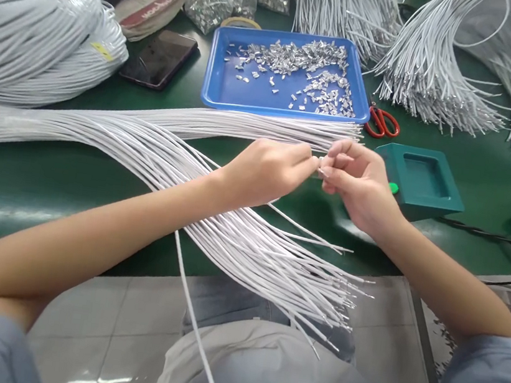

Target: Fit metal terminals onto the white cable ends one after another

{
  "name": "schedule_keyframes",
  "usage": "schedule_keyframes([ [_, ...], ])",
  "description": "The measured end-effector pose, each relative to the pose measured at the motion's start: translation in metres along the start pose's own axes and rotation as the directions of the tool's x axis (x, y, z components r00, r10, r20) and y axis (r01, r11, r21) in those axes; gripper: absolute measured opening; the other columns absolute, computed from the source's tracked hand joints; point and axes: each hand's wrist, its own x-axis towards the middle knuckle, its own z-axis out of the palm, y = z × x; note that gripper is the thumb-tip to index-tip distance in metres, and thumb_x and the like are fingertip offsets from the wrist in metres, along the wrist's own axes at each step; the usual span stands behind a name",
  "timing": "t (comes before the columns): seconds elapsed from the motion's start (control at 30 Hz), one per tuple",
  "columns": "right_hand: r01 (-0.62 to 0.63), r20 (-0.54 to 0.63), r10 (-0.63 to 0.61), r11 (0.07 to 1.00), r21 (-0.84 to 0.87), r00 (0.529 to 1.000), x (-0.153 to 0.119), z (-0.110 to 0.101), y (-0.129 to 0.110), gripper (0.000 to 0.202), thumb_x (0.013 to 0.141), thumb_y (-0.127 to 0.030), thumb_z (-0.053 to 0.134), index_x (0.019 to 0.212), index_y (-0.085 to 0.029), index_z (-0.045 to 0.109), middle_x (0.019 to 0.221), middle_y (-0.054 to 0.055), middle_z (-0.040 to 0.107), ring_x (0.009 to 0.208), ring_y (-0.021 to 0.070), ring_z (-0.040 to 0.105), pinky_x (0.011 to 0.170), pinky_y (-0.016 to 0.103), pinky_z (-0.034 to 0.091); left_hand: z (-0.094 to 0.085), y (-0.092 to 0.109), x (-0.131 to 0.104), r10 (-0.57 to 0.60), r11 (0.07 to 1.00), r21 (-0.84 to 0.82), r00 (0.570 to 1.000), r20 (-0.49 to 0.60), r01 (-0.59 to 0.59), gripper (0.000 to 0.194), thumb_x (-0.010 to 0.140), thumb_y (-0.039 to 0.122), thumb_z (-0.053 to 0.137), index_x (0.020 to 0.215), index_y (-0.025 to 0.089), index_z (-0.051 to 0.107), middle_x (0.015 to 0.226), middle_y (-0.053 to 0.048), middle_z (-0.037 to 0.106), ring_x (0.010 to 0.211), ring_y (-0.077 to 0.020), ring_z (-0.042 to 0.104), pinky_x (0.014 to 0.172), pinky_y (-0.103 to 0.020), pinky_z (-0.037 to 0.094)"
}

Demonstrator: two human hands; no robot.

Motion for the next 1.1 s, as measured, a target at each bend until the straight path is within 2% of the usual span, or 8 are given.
schedule_keyframes([
  [0.17, -0.276, 0.181, 0.237, 0.932, 0.236, 0.955, -0.003, 0.002, -0.009, 0.024, 0.062, -0.02, 0.071, 0.078, -0.02, 0.053, 0.062, -0.005, 0.048, 0.057, 0.0074, 0.045, 0.048, 0.022, 0.038, -0.011, 0.005, 0.003, 0.148, 0.976, 0.161, 0.989, -0.006, -0.145, 0.026, 0.092, 0.022, 0.048, 0.076, 0.018, 0.068, 0.071, -0.003, 0.065, 0.07, -0.0132, 0.063, 0.068, -0.027, 0.049],
  [0.3, 0.166, -0.07, -0.169, 0.985, -0.043, 0.983, -0.005, -0.001, -0.006, 0.018, 0.078, -0.025, 0.061, 0.096, -0.022, 0.059, 0.071, -0.001, 0.058, 0.065, 0.011, 0.055, 0.056, 0.026, 0.048, -0.012, 0.025, 0.008, -0.163, 0.97, -0.199, 0.981, -0.102, 0.14, 0.016, 0.082, 0.015, 0.057, 0.07, 0.015, 0.068, 0.067, -0.002, 0.066, 0.063, -0.0109, 0.06, 0.063, -0.024, 0.048],
  [0.43, 0.538, -0.016, -0.624, 0.686, -0.49, 0.781, -0.002, -0.008, 0.004, 0.025, 0.086, -0.02, 0.056, 0.11, -0.026, 0.058, 0.09, 0.002, 0.066, 0.085, 0.0155, 0.063, 0.064, 0.029, 0.054, -0.017, 0.036, 0.013, -0.447, 0.649, -0.612, 0.877, 0.174, 0.453, 0.014, 0.077, 0.016, 0.065, 0.064, 0.011, 0.068, 0.063, -0.003, 0.065, 0.056, -0.0086, 0.056, 0.053, -0.02, 0.045],
  [0.53, 0.646, 0.173, -0.737, 0.423, -0.635, 0.653, 0.003, -0.012, 0.008, 0.03, 0.086, -0.016, 0.056, 0.114, -0.025, 0.057, 0.09, 0.003, 0.066, 0.086, 0.017, 0.063, 0.059, 0.029, 0.054, -0.02, 0.033, 0.015, -0.512, 0.435, -0.681, 0.784, 0.351, 0.589, 0.016, 0.077, 0.019, 0.068, 0.063, 0.01, 0.07, 0.059, -0.003, 0.062, 0.049, -0.0043, 0.046, 0.046, -0.017, 0.036],
  [0.7, 0.681, 0.342, -0.81, 0.094, -0.726, 0.476, 0.008, -0.013, 0.007, 0.013, 0.088, -0.012, 0.056, 0.094, -0.024, 0.06, 0.08, 0.001, 0.066, 0.078, 0.0141, 0.057, 0.061, 0.027, 0.048, -0.021, 0.027, 0.015, -0.503, 0.335, -0.681, 0.735, 0.455, 0.651, 0.015, 0.073, 0.019, 0.073, 0.061, 0.01, 0.071, 0.06, -0.004, 0.062, 0.048, -0.0029, 0.043, 0.044, -0.016, 0.03],
  [0.8, 0.632, 0.345, -0.788, 0.071, -0.772, 0.51, 0.007, -0.013, 0.006, 0.013, 0.091, -0.016, 0.053, 0.082, -0.023, 0.059, 0.077, 0.0, 0.064, 0.075, 0.0138, 0.055, 0.063, 0.028, 0.044, -0.021, 0.028, 0.015, -0.498, 0.315, -0.673, 0.72, 0.484, 0.67, 0.018, 0.075, 0.019, 0.071, 0.06, 0.01, 0.069, 0.061, -0.004, 0.062, 0.048, -0.0029, 0.043, 0.043, -0.016, 0.029],
  [0.9, 0.547, 0.266, -0.721, 0.184, -0.817, 0.64, 0.003, -0.012, 0.005, 0.018, 0.094, -0.021, 0.048, 0.078, -0.023, 0.057, 0.077, 0.002, 0.061, 0.077, 0.0162, 0.055, 0.066, 0.031, 0.043, -0.018, 0.029, 0.014, -0.461, 0.367, -0.661, 0.745, 0.482, 0.654, 0.022, 0.079, 0.024, 0.067, 0.062, 0.011, 0.068, 0.062, -0.004, 0.063, 0.052, -0.006, 0.05, 0.046, -0.018, 0.035],
  [1.1, 0.345, 0.016, -0.423, 0.717, -0.606, 0.906, -0.004, 0.001, 0.003, 0.014, 0.088, -0.026, 0.05, 0.075, -0.022, 0.05, 0.074, 0.001, 0.052, 0.068, 0.0145, 0.047, 0.059, 0.029, 0.037, -0.006, 0.015, 0.006, -0.186, 0.958, -0.228, 0.982, -0.037, 0.173, 0.015, 0.081, 0.017, 0.058, 0.071, 0.014, 0.069, 0.07, -0.005, 0.068, 0.071, -0.0167, 0.064, 0.07, -0.03, 0.051],
])
